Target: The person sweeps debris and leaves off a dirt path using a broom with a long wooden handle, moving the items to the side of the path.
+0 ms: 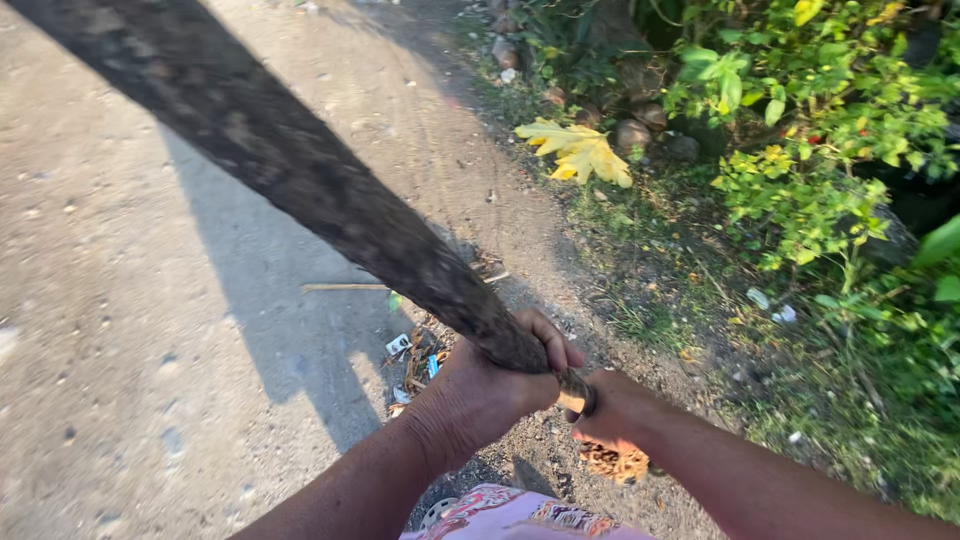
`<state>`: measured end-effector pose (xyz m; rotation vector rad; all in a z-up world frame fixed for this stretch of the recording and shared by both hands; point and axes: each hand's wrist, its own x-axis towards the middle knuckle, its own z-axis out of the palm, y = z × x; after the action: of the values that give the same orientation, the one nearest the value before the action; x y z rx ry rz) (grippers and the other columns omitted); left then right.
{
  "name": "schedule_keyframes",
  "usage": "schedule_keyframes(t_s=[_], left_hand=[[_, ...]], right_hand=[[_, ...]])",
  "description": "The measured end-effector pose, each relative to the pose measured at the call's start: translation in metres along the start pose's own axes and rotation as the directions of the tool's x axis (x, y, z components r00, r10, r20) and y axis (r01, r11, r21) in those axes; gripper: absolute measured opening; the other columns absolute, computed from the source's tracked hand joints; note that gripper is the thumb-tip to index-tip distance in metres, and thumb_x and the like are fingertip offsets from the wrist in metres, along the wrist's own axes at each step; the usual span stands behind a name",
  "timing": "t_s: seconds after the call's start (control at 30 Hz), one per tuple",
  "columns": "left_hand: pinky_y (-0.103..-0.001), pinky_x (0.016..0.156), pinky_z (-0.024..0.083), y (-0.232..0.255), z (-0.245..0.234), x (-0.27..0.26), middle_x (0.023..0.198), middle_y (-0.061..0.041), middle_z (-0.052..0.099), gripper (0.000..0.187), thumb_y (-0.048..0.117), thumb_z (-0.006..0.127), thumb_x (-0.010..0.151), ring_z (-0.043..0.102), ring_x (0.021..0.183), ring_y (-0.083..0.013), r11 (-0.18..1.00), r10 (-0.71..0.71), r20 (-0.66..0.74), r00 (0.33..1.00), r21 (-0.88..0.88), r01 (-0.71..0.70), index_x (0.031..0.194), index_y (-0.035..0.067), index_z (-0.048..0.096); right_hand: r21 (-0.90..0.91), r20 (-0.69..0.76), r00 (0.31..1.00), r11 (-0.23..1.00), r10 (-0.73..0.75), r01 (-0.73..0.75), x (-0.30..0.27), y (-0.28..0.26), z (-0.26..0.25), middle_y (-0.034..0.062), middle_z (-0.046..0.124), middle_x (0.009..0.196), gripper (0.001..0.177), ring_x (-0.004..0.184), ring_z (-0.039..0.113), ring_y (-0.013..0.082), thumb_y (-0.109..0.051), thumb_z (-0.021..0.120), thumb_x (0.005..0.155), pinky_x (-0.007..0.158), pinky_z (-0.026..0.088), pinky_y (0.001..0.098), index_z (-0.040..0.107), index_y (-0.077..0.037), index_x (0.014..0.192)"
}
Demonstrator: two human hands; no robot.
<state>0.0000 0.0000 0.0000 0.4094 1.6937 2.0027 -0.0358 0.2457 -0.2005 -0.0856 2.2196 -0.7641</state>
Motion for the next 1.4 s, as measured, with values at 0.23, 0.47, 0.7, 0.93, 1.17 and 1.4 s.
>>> schedule_keyframes(t_s=[0.23, 0.47, 0.7, 0.93, 1.17, 1.4], left_hand=[[-0.035, 0.078, 0.055, 0.048, -0.003, -0.002, 0.087, -0.009, 0.067, 0.019, 0.002, 0.080, 0.079, 0.062, 0.085, -0.0167, 0.903, 0.124, -0.297, 0.947, 0.429, 0.016, 0.087, 0.005, 0.064], [-0.032, 0.096, 0.058, 0.106, 0.004, 0.008, 0.107, -0.007, 0.072, 0.017, -0.002, 0.070, 0.080, 0.068, 0.106, -0.0171, 0.876, 0.316, -0.154, 0.936, 0.426, -0.225, 0.091, 0.006, 0.061], [-0.038, 0.088, 0.058, 0.035, 0.076, 0.073, 0.114, -0.012, 0.075, 0.023, -0.006, 0.069, 0.072, 0.070, 0.103, -0.0225, 0.999, 0.035, -0.058, 0.998, 0.030, -0.033, 0.089, 0.007, 0.060], [-0.035, 0.094, 0.058, -0.057, 0.162, 0.104, 0.105, -0.008, 0.070, 0.021, -0.005, 0.070, 0.078, 0.067, 0.104, -0.0173, 0.997, 0.002, 0.190, 0.982, -0.078, 0.013, 0.087, 0.008, 0.057], [-0.032, 0.095, 0.056, -0.022, 0.111, 0.096, 0.099, -0.007, 0.069, 0.018, -0.004, 0.067, 0.080, 0.066, 0.098, -0.0146, 0.946, 0.161, -0.010, 0.987, 0.285, -0.152, 0.091, 0.008, 0.057], [-0.032, 0.100, 0.054, 0.033, 0.107, 0.150, 0.112, -0.008, 0.070, 0.016, 0.000, 0.066, 0.087, 0.064, 0.108, -0.0151, 0.867, 0.336, 0.077, 0.939, 0.364, -0.340, 0.096, 0.009, 0.056]], right_hand=[[0.263, -0.239, 0.721, 0.672, -0.650, 0.692, 0.026, -0.128, -0.033, 0.0079, 0.048, 0.151, 0.074, 0.135, 0.050, 0.0194, 0.012, 0.063, 0.081, 0.110, 0.042, 0.0323, 0.041, -0.006, 0.149], [-0.192, -0.248, 0.888, 0.918, -0.387, 0.347, -0.026, -0.169, -0.118, 0.0143, 0.074, 0.102, 0.026, 0.098, 0.074, 0.0247, -0.017, 0.069, 0.086, 0.085, 0.055, 0.0395, 0.071, -0.008, 0.111], [-0.243, -0.328, 0.945, 0.968, -0.016, -0.068, -0.098, -0.002, -0.123, 0.0106, 0.078, 0.089, 0.018, 0.084, 0.075, 0.0248, -0.023, 0.081, 0.078, 0.076, 0.056, 0.0412, 0.079, -0.017, 0.094], [0.002, -0.150, 0.944, 0.955, 0.293, -0.296, -0.123, 0.125, -0.070, 0.0023, 0.078, 0.091, 0.022, 0.083, 0.075, 0.0177, -0.028, 0.085, 0.080, 0.078, 0.058, 0.0369, 0.079, -0.023, 0.100], [-0.044, -0.289, 0.950, 0.993, -0.119, 0.111, -0.004, 0.081, -0.082, 0.0099, 0.078, 0.093, 0.018, 0.086, 0.074, 0.0183, -0.014, 0.070, 0.084, 0.075, 0.056, 0.0362, 0.077, -0.019, 0.100], [-0.020, -0.484, 0.822, 0.943, -0.300, 0.332, -0.001, 0.059, -0.189, 0.0130, 0.075, 0.095, 0.012, 0.092, 0.070, 0.0234, -0.014, 0.071, 0.085, 0.076, 0.055, 0.0400, 0.076, -0.013, 0.096]])
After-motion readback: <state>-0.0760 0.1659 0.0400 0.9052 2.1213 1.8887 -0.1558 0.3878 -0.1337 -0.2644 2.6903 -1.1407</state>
